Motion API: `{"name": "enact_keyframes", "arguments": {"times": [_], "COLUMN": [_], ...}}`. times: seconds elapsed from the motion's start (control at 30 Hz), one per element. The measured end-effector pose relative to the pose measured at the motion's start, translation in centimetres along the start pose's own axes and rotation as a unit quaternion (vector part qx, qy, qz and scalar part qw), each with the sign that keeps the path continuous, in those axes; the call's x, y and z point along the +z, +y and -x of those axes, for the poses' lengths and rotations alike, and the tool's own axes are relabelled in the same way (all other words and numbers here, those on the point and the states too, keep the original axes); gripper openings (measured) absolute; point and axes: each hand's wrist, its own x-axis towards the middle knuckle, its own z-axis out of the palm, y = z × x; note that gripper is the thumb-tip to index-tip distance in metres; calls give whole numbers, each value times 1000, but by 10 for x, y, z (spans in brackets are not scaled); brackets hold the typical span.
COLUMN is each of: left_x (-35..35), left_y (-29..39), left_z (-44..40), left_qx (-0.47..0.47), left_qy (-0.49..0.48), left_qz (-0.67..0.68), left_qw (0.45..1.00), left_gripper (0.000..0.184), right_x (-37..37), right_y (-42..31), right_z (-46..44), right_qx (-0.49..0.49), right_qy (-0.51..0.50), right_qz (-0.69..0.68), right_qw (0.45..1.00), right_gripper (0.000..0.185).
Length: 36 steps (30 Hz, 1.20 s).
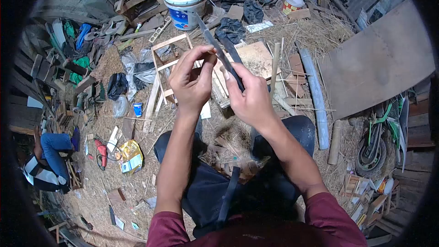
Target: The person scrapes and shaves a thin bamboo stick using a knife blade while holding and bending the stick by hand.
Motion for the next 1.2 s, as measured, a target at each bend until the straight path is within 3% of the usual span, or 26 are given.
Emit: {"name": "enact_keyframes", "arguments": {"times": [0.17,0.3,0.57,0.73,0.87,1.07,1.2], "left_x": [-3,-10,-24,-28,-30,-13,1], "left_y": [-2,0,-12,-30,-31,-9,-3], "left_z": [-1,-3,-4,0,-1,-5,-4], "left_qx": [-15,-14,-30,-25,-90,-19,18], "left_qy": [4,1,50,44,37,-8,-30], "left_qz": [8,-41,-55,-62,-82,-168,-144], "left_qw": [1000,999,997,997,992,986,989], "left_gripper": [26,26,30,17,12,10,10], "right_x": [3,13,27,25,22,16,9], "right_y": [17,46,75,81,67,33,16], "right_z": [3,-2,5,3,-2,-4,-11], "right_qx": [0,69,82,87,69,39,43], "right_qy": [-2,-81,-71,-89,-72,-62,-37], "right_qz": [3,96,89,82,35,11,14], "right_qw": [1000,990,990,989,994,997,998], "right_gripper": [21,22,22,23,25,26,25]}}
